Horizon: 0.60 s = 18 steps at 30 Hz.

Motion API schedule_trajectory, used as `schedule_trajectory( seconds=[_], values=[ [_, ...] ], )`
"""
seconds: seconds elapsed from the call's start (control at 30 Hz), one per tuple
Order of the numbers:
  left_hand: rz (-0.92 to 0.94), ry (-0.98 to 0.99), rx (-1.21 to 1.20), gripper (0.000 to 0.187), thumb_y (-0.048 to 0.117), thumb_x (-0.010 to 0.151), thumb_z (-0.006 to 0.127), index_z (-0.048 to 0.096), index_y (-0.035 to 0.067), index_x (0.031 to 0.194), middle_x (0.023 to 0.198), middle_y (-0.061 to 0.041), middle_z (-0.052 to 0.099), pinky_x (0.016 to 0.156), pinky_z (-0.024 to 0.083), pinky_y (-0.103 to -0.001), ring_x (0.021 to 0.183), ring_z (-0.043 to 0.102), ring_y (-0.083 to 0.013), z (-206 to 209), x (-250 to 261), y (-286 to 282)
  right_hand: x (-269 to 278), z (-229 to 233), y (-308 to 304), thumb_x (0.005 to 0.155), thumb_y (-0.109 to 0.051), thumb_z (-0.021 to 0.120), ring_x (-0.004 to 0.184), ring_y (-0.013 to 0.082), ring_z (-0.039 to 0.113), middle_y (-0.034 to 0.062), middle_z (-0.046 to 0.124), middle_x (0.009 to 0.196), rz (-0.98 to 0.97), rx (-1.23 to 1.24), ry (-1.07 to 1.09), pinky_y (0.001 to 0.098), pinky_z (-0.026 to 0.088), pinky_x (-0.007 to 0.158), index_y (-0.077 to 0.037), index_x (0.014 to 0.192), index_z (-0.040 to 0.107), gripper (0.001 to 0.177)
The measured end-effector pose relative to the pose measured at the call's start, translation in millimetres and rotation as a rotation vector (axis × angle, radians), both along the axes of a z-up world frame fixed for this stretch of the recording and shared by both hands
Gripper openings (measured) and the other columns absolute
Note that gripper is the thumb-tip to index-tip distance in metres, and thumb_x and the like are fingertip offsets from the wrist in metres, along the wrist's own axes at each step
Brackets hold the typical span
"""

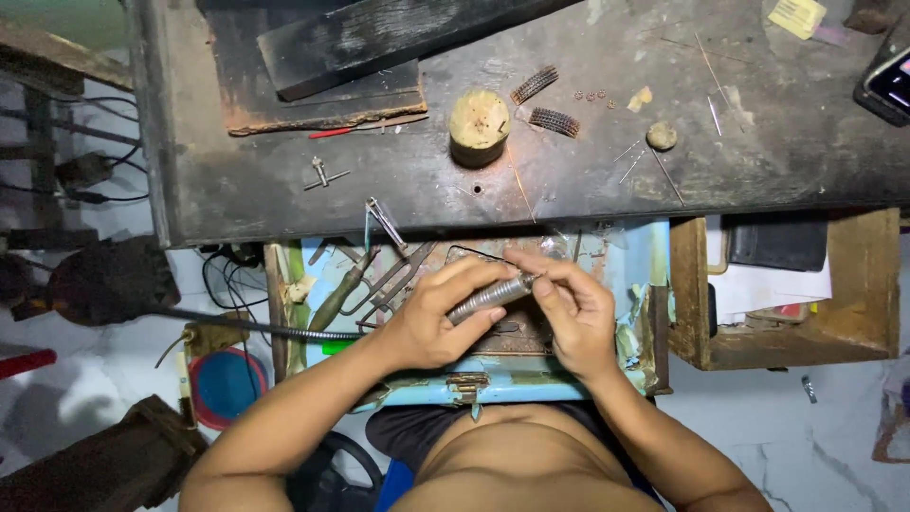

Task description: Polishing and assembling small metal jewelry components using a rotary tool and pliers at a workbench.

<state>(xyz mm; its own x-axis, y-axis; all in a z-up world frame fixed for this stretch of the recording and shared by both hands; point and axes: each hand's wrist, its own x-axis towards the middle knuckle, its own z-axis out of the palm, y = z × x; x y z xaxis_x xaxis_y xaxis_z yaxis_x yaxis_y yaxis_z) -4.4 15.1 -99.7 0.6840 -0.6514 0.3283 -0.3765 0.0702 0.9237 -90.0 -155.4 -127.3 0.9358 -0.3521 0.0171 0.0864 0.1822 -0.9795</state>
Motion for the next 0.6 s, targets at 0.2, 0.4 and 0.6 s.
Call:
schedule_trajectory(
  seconds=[0.2, 0.4, 0.6],
  values=[
    [0.017, -0.175, 0.135, 0.035, 0.007, 0.094, 0.066, 0.067, 0.006, 0.130, 0.105, -0.020, 0.070, 0.066, 0.059, -0.050, 0.080, 0.072, -0.0444, -5, -4, 6, -6, -11, 2, 0.099, -0.012, 0.065, 0.099, 0.0329, 0.078, 0.0341, 0.073, 0.112, -0.012, 0.070, 0.059, 0.0407, 0.061, 0.091, 0.001, 0.084, 0.053, 0.023],
    [-0.047, -0.048, 0.083, 0.035, 0.008, 0.095, 0.064, 0.065, 0.005, 0.130, 0.101, -0.019, 0.069, 0.065, 0.059, -0.049, 0.079, 0.072, -0.0439, 2, -3, 4, -5, -11, 1, 0.098, -0.011, 0.065, 0.107, 0.0316, 0.073, 0.0324, 0.072, 0.117, 0.008, 0.098, 0.011, 0.0414, 0.060, 0.093, 0.008, 0.104, 0.062, 0.021],
    [-0.013, -0.066, 0.082, 0.033, 0.011, 0.098, 0.064, 0.065, 0.007, 0.131, 0.103, -0.017, 0.069, 0.065, 0.057, -0.048, 0.080, 0.071, -0.0435, -3, -13, 2, -5, -9, 0, 0.100, -0.019, 0.065, 0.107, 0.0274, 0.071, 0.0309, 0.073, 0.118, 0.022, 0.131, -0.008, 0.0396, 0.058, 0.093, 0.005, 0.098, 0.061, 0.025]
  ],
)
